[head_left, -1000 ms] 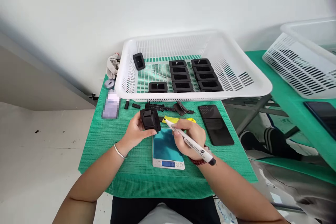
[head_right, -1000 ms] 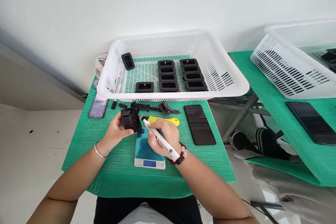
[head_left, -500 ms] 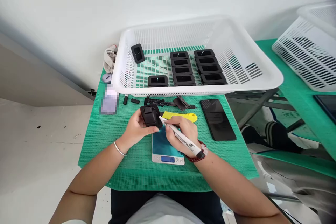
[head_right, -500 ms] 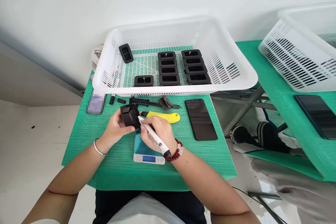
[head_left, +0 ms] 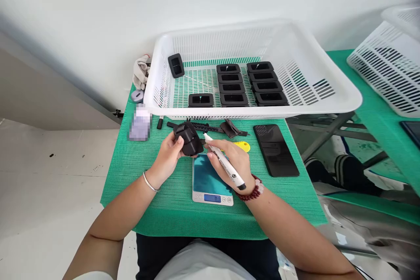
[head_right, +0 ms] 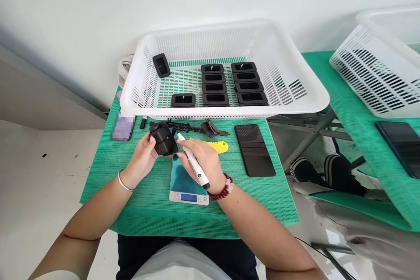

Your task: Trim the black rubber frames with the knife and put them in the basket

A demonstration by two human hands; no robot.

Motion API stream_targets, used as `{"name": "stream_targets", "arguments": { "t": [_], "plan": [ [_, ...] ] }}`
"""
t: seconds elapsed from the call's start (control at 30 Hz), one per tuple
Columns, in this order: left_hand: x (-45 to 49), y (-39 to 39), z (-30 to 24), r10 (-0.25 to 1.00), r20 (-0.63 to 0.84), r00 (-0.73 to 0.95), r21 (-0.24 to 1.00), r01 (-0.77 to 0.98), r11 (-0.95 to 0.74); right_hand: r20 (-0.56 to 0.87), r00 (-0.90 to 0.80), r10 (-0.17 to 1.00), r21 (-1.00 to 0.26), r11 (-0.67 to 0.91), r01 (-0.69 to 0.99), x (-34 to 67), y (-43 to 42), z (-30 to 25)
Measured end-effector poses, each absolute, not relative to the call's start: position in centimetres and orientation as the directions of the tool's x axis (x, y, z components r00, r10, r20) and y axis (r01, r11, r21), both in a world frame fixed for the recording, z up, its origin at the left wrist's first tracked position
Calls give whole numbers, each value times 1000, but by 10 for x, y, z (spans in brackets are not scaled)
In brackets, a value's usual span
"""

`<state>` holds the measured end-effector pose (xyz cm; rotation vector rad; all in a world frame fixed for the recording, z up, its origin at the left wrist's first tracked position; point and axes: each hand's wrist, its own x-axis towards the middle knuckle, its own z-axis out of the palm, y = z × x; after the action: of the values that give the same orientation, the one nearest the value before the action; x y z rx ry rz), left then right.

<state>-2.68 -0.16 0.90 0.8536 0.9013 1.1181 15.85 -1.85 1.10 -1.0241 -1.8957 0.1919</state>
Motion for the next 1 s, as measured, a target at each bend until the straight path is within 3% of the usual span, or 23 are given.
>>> {"name": "stream_targets", "arguments": {
  "t": [0.23,0.73,1.0],
  "plan": [
    [-36,3,14,976,-158,151,842,-496,213,725,-108,680,-482,613,626,161,-26,10],
    [-32,2,14,971,-193,140,855,-462,237,729,-199,655,-471,690,550,153,-26,9],
    [-35,4,10,973,-172,153,865,-450,224,738,-200,644,-406,661,631,165,-26,13]
  ]
}}
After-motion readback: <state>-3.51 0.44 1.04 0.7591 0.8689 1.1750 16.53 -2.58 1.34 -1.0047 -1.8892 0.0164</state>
